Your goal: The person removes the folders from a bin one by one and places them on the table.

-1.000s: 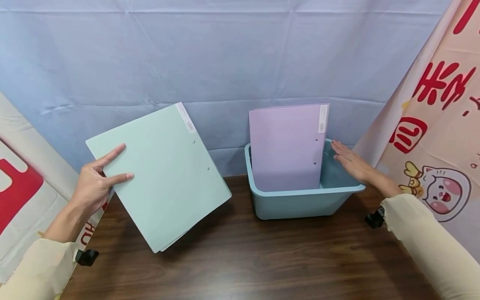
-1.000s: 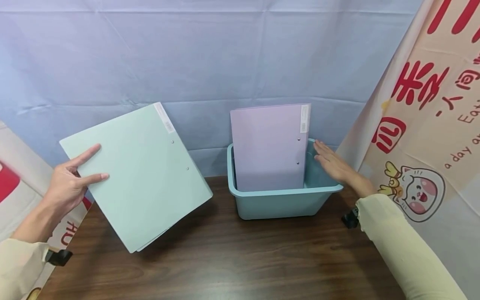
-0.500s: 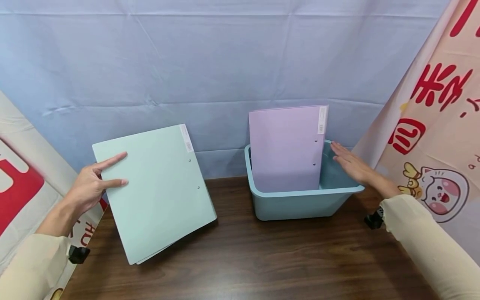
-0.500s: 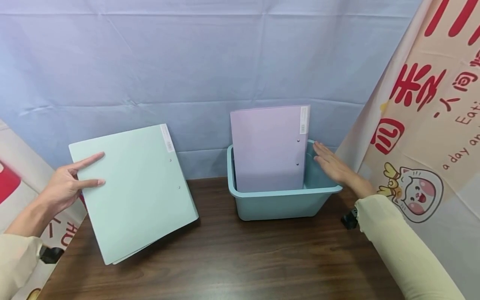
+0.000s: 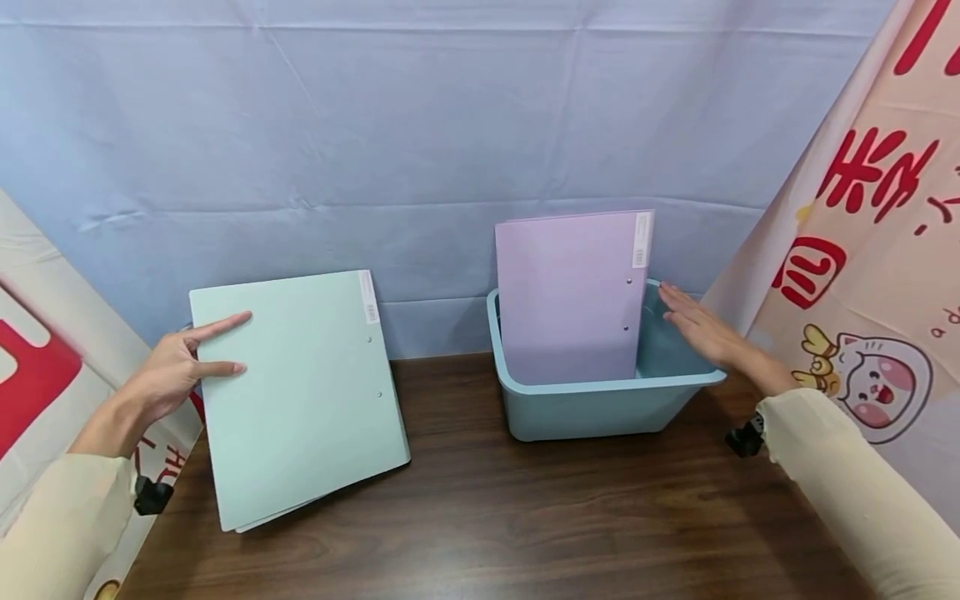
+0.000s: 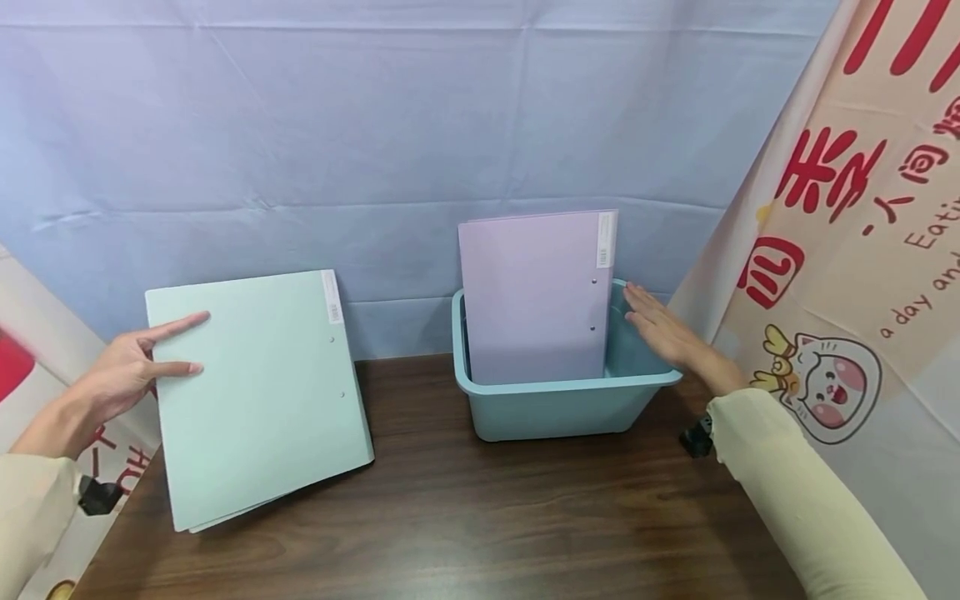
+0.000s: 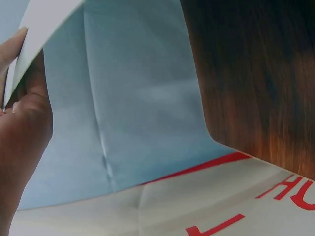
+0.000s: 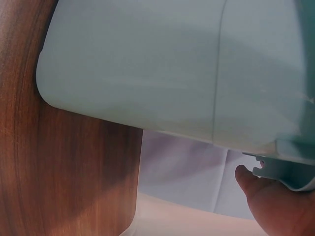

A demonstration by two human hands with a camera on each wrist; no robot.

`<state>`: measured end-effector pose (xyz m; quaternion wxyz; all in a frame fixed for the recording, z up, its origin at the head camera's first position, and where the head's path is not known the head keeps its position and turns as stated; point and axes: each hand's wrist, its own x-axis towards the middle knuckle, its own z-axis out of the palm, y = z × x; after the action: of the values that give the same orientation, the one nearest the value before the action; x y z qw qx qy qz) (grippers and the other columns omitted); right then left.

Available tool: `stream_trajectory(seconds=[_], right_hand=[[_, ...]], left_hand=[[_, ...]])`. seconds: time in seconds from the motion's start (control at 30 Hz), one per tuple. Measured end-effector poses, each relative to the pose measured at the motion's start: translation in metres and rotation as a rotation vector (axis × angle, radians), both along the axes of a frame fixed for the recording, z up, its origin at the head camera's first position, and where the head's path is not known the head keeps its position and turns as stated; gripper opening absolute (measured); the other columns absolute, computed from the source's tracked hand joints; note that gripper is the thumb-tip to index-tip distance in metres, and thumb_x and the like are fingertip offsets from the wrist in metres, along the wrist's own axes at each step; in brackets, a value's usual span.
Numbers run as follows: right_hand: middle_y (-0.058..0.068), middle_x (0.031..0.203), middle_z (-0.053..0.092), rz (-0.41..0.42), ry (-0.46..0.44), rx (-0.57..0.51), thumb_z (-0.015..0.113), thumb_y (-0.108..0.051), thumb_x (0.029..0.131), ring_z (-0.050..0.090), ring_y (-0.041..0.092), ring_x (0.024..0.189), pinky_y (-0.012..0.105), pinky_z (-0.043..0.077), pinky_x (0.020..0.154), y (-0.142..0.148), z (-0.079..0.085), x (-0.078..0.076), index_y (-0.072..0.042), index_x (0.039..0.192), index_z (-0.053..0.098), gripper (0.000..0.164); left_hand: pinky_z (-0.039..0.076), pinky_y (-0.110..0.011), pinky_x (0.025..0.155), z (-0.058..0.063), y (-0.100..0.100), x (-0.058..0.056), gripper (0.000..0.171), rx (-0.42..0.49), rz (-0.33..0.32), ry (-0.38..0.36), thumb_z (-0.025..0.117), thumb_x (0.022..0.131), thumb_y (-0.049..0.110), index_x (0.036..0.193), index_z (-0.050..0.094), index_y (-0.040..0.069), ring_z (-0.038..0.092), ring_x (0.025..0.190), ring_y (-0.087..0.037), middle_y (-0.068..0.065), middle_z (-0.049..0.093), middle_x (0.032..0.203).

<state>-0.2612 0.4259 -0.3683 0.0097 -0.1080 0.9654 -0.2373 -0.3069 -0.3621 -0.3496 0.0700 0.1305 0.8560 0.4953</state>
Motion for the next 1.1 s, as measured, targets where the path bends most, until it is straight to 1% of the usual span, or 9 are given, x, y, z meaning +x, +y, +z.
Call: stream_trajectory(seconds=[0.13, 0.2, 0.27, 0.43, 0.63, 0.73, 0.87, 1.0, 1.1], right_hand=[[0.029, 0.174, -0.001, -0.003, -0.008, -0.003, 0.025, -0.029, 0.118, -0.003, 0.05, 0.16, 0.067, 0.0, 0.127, 0.0, 0.001, -0.001, 0.007, 0.166, 0.006, 0.062], [0.028, 0.174, -0.001, -0.003, -0.009, -0.004, 0.025, -0.028, 0.118, -0.003, 0.049, 0.16, 0.067, 0.0, 0.127, 0.0, 0.001, -0.001, 0.007, 0.166, 0.006, 0.062], [0.028, 0.174, -0.001, -0.003, -0.009, -0.005, 0.025, -0.028, 0.118, -0.004, 0.049, 0.16, 0.067, -0.001, 0.127, 0.0, 0.0, -0.002, 0.006, 0.166, 0.006, 0.062], [0.029, 0.174, -0.001, -0.003, -0.007, -0.008, 0.025, -0.027, 0.118, -0.004, 0.05, 0.16, 0.067, 0.0, 0.127, 0.001, 0.0, -0.002, 0.006, 0.166, 0.005, 0.062], [0.028, 0.174, -0.001, -0.01, -0.012, -0.004, 0.026, -0.028, 0.118, -0.004, 0.05, 0.16, 0.069, 0.0, 0.126, 0.0, -0.002, -0.001, 0.005, 0.166, 0.005, 0.062], [0.028, 0.174, -0.002, -0.011, -0.016, -0.007, 0.025, -0.028, 0.118, -0.004, 0.05, 0.16, 0.069, 0.001, 0.126, 0.0, -0.003, -0.001, 0.004, 0.166, 0.004, 0.062], [0.028, 0.174, -0.003, -0.01, -0.019, -0.013, 0.024, -0.029, 0.118, -0.005, 0.049, 0.16, 0.07, 0.0, 0.126, 0.0, -0.003, -0.001, 0.004, 0.167, 0.004, 0.062], [0.028, 0.174, -0.003, -0.009, -0.02, -0.014, 0.025, -0.028, 0.118, -0.005, 0.05, 0.16, 0.069, 0.0, 0.126, 0.0, -0.002, -0.001, 0.005, 0.166, 0.004, 0.062], [0.028, 0.174, -0.002, -0.009, -0.018, -0.015, 0.025, -0.028, 0.118, -0.004, 0.05, 0.16, 0.069, 0.0, 0.126, 0.0, -0.002, -0.001, 0.005, 0.166, 0.004, 0.062]], left_hand=[[0.036, -0.02, 0.051, -0.004, -0.006, -0.006, 0.083, -0.017, 0.044, -0.016, 0.084, 0.093, 0.013, 0.164, 0.043, 0.026, 0.043, 0.07, -0.004, -0.012, 0.021, 0.175], [0.035, -0.023, 0.053, -0.008, -0.009, -0.008, 0.083, -0.027, 0.057, -0.037, 0.084, 0.093, 0.017, 0.164, 0.042, 0.026, 0.041, 0.079, -0.007, -0.013, 0.018, 0.176], [0.04, -0.019, 0.067, -0.011, -0.011, -0.009, 0.084, -0.039, 0.066, -0.063, 0.084, 0.093, 0.021, 0.165, 0.04, 0.027, 0.051, 0.098, -0.012, -0.011, 0.015, 0.176], [0.031, -0.014, 0.107, -0.021, -0.016, -0.013, 0.086, -0.09, 0.081, -0.074, 0.084, 0.092, 0.031, 0.166, 0.039, 0.027, 0.013, 0.155, -0.017, -0.01, 0.011, 0.176], [0.008, -0.062, 0.126, -0.03, -0.023, -0.015, 0.088, -0.057, 0.085, -0.134, 0.086, 0.091, 0.028, 0.166, 0.038, 0.024, -0.01, 0.161, -0.037, -0.012, 0.002, 0.176], [0.037, -0.049, 0.122, -0.037, -0.026, -0.014, 0.088, -0.062, 0.099, -0.157, 0.085, 0.092, 0.03, 0.165, 0.037, 0.024, 0.021, 0.159, -0.036, -0.017, 0.006, 0.176], [0.061, -0.027, 0.086, -0.049, -0.03, -0.014, 0.086, -0.062, 0.118, -0.175, 0.084, 0.094, 0.032, 0.165, 0.037, 0.024, 0.051, 0.134, -0.02, -0.024, 0.013, 0.173], [0.057, -0.02, 0.084, -0.057, -0.035, -0.016, 0.087, -0.071, 0.107, -0.184, 0.082, 0.096, 0.029, 0.167, 0.032, 0.02, 0.031, 0.154, -0.042, -0.025, 0.006, 0.173], [0.05, -0.04, 0.111, -0.06, -0.041, -0.02, 0.09, -0.093, 0.086, -0.196, 0.081, 0.096, 0.027, 0.167, 0.027, 0.015, 0.0, 0.158, -0.052, -0.024, -0.005, 0.173]])
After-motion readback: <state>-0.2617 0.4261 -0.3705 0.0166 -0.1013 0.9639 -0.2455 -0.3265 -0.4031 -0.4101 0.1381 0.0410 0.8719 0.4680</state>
